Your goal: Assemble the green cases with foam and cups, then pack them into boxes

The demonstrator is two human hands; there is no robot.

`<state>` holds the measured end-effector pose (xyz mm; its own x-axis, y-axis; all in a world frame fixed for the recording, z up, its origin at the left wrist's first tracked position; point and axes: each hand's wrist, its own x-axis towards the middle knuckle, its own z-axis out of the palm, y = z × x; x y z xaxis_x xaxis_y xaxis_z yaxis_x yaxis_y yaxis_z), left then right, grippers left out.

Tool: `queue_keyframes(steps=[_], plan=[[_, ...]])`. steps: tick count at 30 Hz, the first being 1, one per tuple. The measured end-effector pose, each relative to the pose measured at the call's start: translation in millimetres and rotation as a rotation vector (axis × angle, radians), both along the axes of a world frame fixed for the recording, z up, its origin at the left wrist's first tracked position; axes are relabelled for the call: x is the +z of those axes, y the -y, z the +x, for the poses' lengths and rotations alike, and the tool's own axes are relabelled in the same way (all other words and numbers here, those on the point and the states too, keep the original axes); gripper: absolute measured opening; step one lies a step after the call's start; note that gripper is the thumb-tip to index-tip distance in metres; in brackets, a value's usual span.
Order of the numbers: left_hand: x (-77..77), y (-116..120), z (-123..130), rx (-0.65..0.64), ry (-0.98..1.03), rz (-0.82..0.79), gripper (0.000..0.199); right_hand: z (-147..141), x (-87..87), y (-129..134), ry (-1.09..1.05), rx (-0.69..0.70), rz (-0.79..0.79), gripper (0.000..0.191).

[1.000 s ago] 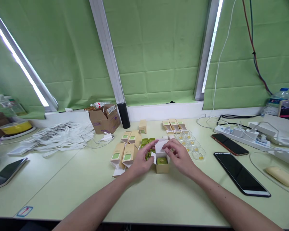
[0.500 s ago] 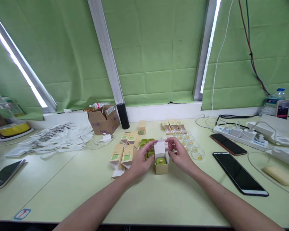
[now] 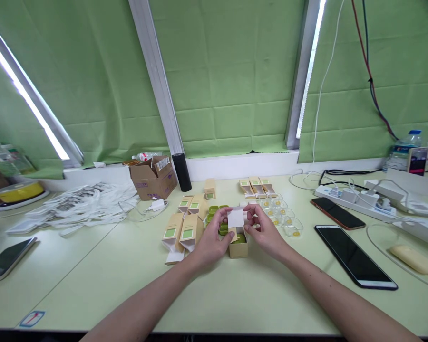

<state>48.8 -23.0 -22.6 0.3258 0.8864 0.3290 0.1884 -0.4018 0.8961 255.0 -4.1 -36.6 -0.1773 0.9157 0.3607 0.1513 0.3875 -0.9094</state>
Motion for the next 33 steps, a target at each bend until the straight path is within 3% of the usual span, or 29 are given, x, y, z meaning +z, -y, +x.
queue_keyframes(steps=[13, 18, 24, 26, 30, 33], plan=[[3.7, 1.8, 1.5, 0.011, -0.013, 0.039, 0.057, -3.8, 0.4, 4.7, 0.064, 0.057, -0.054, 0.049], [4.8, 4.9, 1.6, 0.031, -0.020, 0.070, 0.051, -5.3, 1.3, 6.4, 0.090, 0.053, -0.053, 0.047], [2.1, 3.7, -1.4, 0.018, -0.016, 0.094, 0.057, -5.0, -0.2, 6.4, 0.113, 0.053, -0.028, 0.045], [2.7, 2.4, -2.5, 0.019, -0.051, 0.130, 0.050, -4.6, 0.0, 6.2, 0.119, 0.047, -0.015, 0.043], [4.3, 0.1, -4.0, 0.023, -0.179, 0.250, 0.017, -3.8, -0.5, 5.2, 0.139, 0.045, 0.017, 0.041], [3.3, -1.3, -4.8, 0.036, -0.206, 0.296, 0.012, -2.9, -3.4, 2.6, 0.151, 0.042, 0.042, 0.040]])
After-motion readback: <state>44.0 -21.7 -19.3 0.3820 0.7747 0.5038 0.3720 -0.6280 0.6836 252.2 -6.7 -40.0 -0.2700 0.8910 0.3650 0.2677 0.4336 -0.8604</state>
